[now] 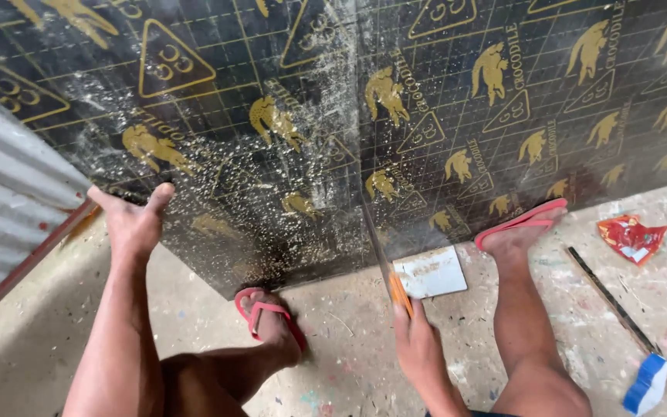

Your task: The person kneels on the floor and uses a hand saw to cut a large, dark-colored board with a repeating yellow pattern. The person holds the board steady with their left hand while sawing with their right hand.

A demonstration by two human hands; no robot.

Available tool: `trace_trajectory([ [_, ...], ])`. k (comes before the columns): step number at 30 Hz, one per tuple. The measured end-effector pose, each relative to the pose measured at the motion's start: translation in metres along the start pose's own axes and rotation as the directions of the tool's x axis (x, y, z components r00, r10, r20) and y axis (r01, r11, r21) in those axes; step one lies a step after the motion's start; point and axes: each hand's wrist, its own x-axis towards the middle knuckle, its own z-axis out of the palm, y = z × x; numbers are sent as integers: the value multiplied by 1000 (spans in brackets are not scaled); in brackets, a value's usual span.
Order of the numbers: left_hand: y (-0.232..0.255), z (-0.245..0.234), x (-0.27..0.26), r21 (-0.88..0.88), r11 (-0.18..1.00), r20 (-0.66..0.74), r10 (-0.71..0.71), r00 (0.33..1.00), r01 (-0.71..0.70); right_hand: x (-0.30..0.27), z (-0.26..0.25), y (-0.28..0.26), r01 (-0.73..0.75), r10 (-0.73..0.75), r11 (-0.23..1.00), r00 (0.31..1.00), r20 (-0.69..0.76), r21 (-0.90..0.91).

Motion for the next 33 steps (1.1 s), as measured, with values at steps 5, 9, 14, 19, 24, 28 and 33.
trace_trajectory([
  [5, -9, 5, 8, 27, 1000, -21, -13, 1000, 13, -34, -10, 44, -198, 194, 974, 980, -44, -109],
  [9, -11, 7, 11, 15, 1000, -34, -3, 999, 3, 52, 6, -22, -80, 73, 983, 996, 46, 162],
  [14, 15, -2, -12, -25, 999, 0, -47, 999, 47, 90, 25, -36, 375, -359, 924, 917, -176, 70],
  [19, 14, -1, -12, 31, 997, 3, -77, 997, 77, 11, 4, 15, 109, -109, 994, 991, -82, -2],
  [24, -12, 6, 11, 29, 1000, -35, -7, 999, 8, -35, -6, 63, -175, 160, 968, 983, -91, -182],
  [28, -14, 6, 8, 16, 1000, -39, -4, 999, 5, 58, 33, 32, 138, -155, 984, 975, -161, -110],
  [33, 4, 1, -4, 11, 999, -4, -33, 999, 33, 97, 24, -34, 431, -413, 898, 895, -167, 91],
])
